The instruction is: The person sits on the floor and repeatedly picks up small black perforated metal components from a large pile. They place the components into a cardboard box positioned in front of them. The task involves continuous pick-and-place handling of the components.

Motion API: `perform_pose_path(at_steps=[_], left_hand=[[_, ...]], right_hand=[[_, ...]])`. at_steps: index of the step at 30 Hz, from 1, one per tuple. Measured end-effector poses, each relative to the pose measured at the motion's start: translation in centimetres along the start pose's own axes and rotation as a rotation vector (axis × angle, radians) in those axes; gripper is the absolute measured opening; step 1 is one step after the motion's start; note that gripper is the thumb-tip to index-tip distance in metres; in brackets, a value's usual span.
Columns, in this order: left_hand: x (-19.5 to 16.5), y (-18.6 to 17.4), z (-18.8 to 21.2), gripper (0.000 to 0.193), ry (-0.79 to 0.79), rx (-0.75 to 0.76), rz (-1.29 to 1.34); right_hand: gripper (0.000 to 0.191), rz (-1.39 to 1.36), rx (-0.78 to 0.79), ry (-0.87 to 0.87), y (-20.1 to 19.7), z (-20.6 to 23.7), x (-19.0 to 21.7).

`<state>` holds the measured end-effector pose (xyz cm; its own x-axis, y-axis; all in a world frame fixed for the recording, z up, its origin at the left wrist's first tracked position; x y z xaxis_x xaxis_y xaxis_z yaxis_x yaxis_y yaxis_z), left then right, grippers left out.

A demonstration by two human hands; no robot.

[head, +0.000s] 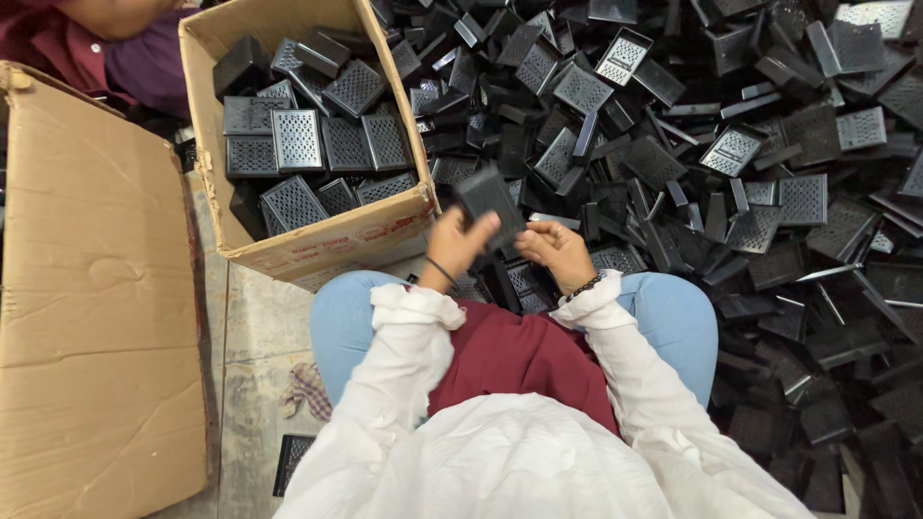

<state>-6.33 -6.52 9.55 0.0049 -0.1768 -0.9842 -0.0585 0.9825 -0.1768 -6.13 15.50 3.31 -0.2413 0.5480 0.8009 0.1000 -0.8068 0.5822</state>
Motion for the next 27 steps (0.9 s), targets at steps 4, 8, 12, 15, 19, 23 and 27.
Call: perform_pose_path(at_steps=[4, 8, 12, 15, 19, 23, 27], left_hand=[[-7.4, -8.0, -5.2, 0.049, 0.015, -0.27, 0.223], [-9.2, -10.6, -7.8, 0.051, -0.153, -0.209, 0.621], [-5.6, -2.8, -3.6, 0.032, 0.031, 0.253, 0.425], [1.6, 1.2, 0.0, 0.029, -0.098, 0.032, -0.09], [5.9, 2.2, 1.5, 0.042, -0.053, -0.043, -0.473], [6.3, 2.8, 0.7, 0.04, -0.15, -0.017, -0.367], [5.6, 3.2, 0.4, 0.041, -0.196, 0.037, -0.555]], right_hand=[[0.056, 0.944, 0.002, -0.478, 2.3, 1.1, 2.7], [0.091, 1.52, 0.046, -0.667, 5.4, 1.3, 1.5], [0.072, 1.638, 0.068, 0.041, 3.0, -0.7, -1.8], [0.063, 1.682, 0.053, -0.02, 2.7, -1.0, -0.8], [0.062, 1.648, -0.017, 0.066, 2.3, -1.6, 0.5], [0.07, 1.672, 0.011, 0.314, 3.0, -2.3, 0.4], [0.033, 1.706, -0.068, 0.203, 3.4, -3.1, 1.3]])
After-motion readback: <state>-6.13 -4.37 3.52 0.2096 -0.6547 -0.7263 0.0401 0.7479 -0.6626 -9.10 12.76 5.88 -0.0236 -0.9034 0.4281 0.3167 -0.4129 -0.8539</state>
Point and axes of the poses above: each hand's wrist, its own z-axis away from the middle knuckle, its own y-axis out of the palm, x = y × z, the point moved 6 cm from there along -z, towards the middle knuckle, and after that the axes turned 14 degrees about -z, right-handed, at the moved point
